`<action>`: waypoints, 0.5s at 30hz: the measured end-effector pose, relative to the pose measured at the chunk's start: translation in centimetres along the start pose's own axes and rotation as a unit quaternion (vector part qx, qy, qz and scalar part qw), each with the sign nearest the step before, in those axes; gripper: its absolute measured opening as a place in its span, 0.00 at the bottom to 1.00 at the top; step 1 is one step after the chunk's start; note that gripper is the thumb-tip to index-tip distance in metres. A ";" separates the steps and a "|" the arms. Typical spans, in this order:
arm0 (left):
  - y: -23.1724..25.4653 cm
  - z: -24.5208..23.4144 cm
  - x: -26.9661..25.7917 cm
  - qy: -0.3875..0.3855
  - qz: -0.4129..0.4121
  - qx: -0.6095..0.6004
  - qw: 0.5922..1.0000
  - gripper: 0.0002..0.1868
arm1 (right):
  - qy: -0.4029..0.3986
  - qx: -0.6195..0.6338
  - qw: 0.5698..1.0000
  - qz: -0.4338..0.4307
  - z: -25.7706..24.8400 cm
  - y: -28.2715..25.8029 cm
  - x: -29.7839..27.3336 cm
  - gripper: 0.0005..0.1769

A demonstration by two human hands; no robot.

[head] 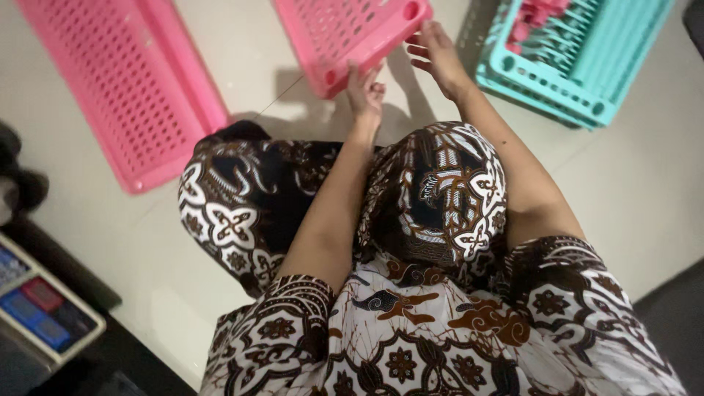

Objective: The person sits on the floor and attaches blue cylindrical plastic legs to the corners of a blue dish drying basket, pressing each leg into place by hand. They then flip the basket over, adjust it, and work on fitting a pink perforated lid piece onto the rack.

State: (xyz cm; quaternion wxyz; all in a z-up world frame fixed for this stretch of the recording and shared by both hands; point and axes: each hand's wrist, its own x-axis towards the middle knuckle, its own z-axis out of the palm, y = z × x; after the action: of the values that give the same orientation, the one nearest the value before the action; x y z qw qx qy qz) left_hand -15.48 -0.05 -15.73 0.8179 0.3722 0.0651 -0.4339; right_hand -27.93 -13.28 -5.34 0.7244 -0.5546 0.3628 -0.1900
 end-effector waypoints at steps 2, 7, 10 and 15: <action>0.2 -0.5 0.2 0.005 -0.041 0.003 0.999 0.48 | -0.054 0.104 0.992 -0.048 1.1 -0.3 -0.2 0.25; 2.6 -0.1 -1.4 -0.089 -0.074 -0.012 0.993 0.50 | -0.099 0.212 0.964 -0.126 2.4 -2.7 -0.6 0.19; 3.6 0.7 -2.3 -0.108 -0.128 -0.043 0.985 0.46 | -0.097 0.181 0.968 -0.142 3.2 -4.8 -1.0 0.18; 0.5 -0.3 -0.9 -0.129 -0.204 -0.108 0.964 0.39 | -0.056 -0.094 0.951 -0.288 5.9 -8.1 -2.9 0.21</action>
State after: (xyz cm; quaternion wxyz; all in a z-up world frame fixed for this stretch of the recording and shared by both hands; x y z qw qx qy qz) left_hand -15.55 0.87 -15.24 0.7487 0.2018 0.0802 -0.6263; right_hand -24.45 -9.93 3.94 0.6028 -0.7109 0.1628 -0.3237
